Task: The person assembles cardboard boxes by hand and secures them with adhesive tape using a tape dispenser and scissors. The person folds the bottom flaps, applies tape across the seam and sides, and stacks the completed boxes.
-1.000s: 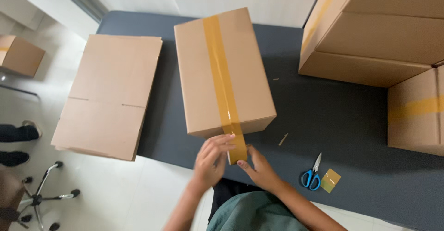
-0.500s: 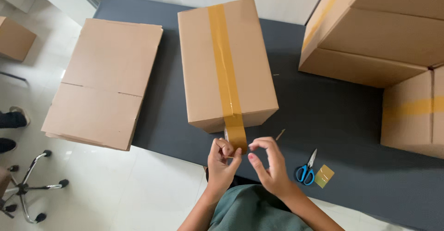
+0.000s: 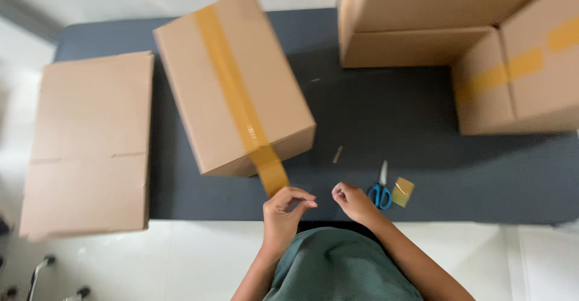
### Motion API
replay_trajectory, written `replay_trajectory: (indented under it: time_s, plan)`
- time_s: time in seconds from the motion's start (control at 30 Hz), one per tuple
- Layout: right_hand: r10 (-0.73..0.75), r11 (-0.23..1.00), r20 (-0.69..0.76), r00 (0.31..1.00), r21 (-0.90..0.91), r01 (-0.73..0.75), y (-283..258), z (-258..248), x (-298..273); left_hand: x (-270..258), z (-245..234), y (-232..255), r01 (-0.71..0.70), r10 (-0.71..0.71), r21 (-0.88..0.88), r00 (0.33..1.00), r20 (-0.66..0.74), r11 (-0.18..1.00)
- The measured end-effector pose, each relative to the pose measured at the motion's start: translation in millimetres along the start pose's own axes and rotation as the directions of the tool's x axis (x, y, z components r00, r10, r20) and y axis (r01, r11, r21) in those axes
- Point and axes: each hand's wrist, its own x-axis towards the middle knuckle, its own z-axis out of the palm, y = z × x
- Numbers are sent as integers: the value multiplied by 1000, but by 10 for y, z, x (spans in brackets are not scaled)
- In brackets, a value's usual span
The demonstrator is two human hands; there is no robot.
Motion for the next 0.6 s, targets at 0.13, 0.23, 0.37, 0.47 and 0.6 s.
replay_trajectory:
  time_s: [0.13, 0.23, 0.37, 0.47, 0.6]
  plan:
    - [238, 969, -263, 935, -3, -247, 626, 129, 55, 6, 339, -174, 183, -188, 45, 964, 190, 982]
    - [367, 908, -439, 820, -20, -418, 1032, 245, 28, -14, 558, -463, 233, -237, 50, 930, 282, 971]
    - [426, 856, -522, 739, -30, -515, 1360, 387, 9, 48, 644, -396, 402, -431, 157, 832, 349, 902]
    - [383, 885, -575, 723, 3, -466, 1366, 365, -30, 69, 664, -407, 493, -536, 209, 777, 329, 844]
    - [376, 825, -506, 776, -198, -529, 1413, 326, -26, 14, 561, -437, 442, -489, 216, 824, 284, 871]
